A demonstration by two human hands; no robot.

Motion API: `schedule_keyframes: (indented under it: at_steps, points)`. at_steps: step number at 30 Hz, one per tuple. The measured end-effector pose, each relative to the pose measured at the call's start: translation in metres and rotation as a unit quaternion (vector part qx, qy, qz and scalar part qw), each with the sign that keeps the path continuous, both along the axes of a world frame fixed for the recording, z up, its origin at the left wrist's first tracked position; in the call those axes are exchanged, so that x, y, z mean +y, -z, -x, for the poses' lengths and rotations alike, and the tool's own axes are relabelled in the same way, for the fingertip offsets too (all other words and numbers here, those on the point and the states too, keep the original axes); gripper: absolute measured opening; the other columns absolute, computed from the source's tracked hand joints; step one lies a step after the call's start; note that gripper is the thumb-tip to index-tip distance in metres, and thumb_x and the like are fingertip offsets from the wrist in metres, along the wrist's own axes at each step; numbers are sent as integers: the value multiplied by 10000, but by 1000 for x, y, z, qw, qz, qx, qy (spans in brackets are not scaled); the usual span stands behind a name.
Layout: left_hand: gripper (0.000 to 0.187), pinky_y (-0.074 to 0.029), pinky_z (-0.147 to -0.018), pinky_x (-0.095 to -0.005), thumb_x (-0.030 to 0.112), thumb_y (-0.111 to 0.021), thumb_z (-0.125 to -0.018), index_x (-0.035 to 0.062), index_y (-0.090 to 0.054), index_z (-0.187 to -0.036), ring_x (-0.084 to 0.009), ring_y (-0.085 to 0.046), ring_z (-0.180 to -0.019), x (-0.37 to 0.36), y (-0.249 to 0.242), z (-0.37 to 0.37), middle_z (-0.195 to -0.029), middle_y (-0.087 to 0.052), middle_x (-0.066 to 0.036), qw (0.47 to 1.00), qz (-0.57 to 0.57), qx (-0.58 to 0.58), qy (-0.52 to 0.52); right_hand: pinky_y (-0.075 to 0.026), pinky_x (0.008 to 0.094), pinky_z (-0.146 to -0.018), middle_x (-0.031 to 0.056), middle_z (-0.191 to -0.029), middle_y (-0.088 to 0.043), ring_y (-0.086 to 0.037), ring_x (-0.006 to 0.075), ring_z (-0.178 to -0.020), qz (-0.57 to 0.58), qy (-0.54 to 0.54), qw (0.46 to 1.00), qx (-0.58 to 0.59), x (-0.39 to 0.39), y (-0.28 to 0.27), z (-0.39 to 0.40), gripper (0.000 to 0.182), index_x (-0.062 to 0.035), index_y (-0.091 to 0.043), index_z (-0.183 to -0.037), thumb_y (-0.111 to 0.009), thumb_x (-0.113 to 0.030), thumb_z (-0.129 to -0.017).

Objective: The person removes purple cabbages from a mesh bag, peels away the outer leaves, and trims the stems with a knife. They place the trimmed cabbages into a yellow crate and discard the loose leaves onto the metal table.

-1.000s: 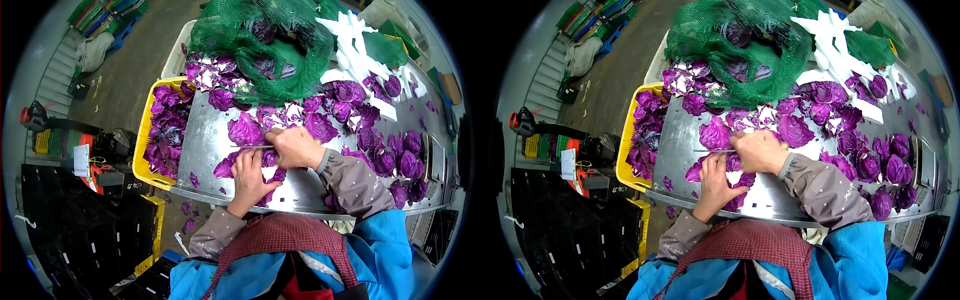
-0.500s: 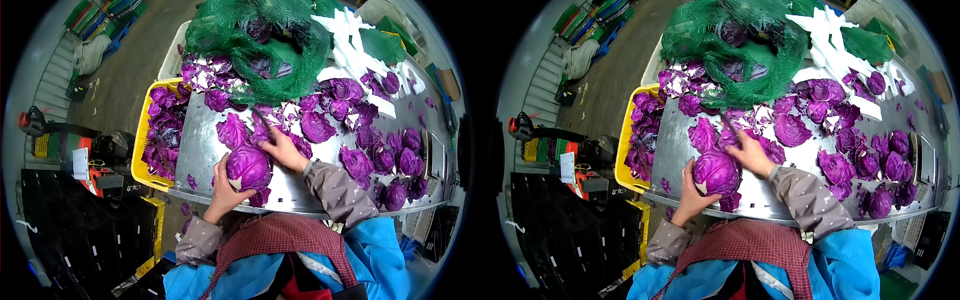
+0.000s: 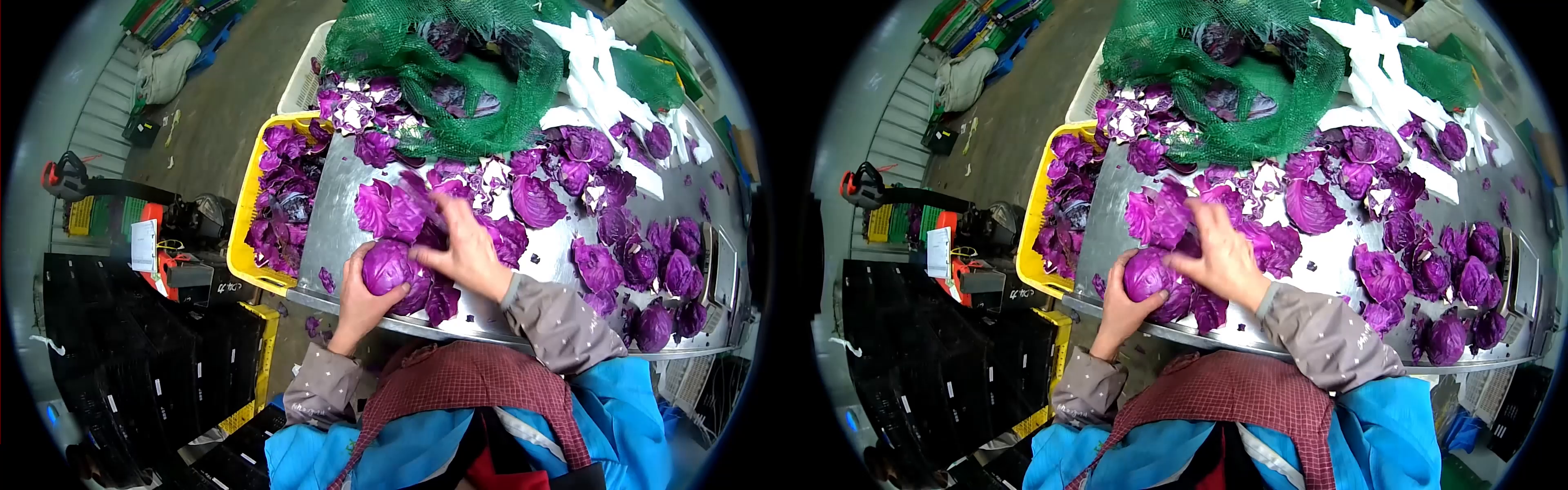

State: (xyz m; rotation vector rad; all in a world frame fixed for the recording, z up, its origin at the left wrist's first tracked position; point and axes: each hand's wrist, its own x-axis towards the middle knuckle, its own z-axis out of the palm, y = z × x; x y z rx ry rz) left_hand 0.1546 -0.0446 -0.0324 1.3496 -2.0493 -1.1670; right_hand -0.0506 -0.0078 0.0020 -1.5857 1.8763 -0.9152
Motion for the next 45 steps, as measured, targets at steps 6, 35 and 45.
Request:
schedule_keyframes:
  at_steps: [6, 35, 45]
  points:
    - [752, -424, -951, -366, 211, -768, -665, 58, -387, -1296, -263, -501, -1097, 10, -3, 5, -1237, -448, -136, 973, -106, 193, -72, -495, 472, -683, 190, -930, -609, -622, 384, -801, -49, -1, 998, 27, 8, 55, 8, 401, -56, -501, -1095, -619, -299, -799]
    - [736, -410, -988, -519, 649, -332, -892, 121, -281, -1401, -346, -426, -1254, 16, -26, 12, -1389, -375, -149, 659, -539, 514, -105, -458, 401, -918, 166, -1214, -468, -526, 325, -1113, 34, -136, 989, -56, 11, -23, 15, 751, -93, -442, -1317, -778, -347, -694]
    - [1077, -324, -1039, -451, 259, -854, -554, -13, -224, -1384, -392, -356, -1215, -10, 18, 30, -1304, -320, -235, 987, 158, 19, 21, -458, 435, -840, 216, -1097, -512, -563, 377, -970, -35, -67, 997, -20, -2, 35, 17, 558, 4, -465, -1261, -635, -319, -839]
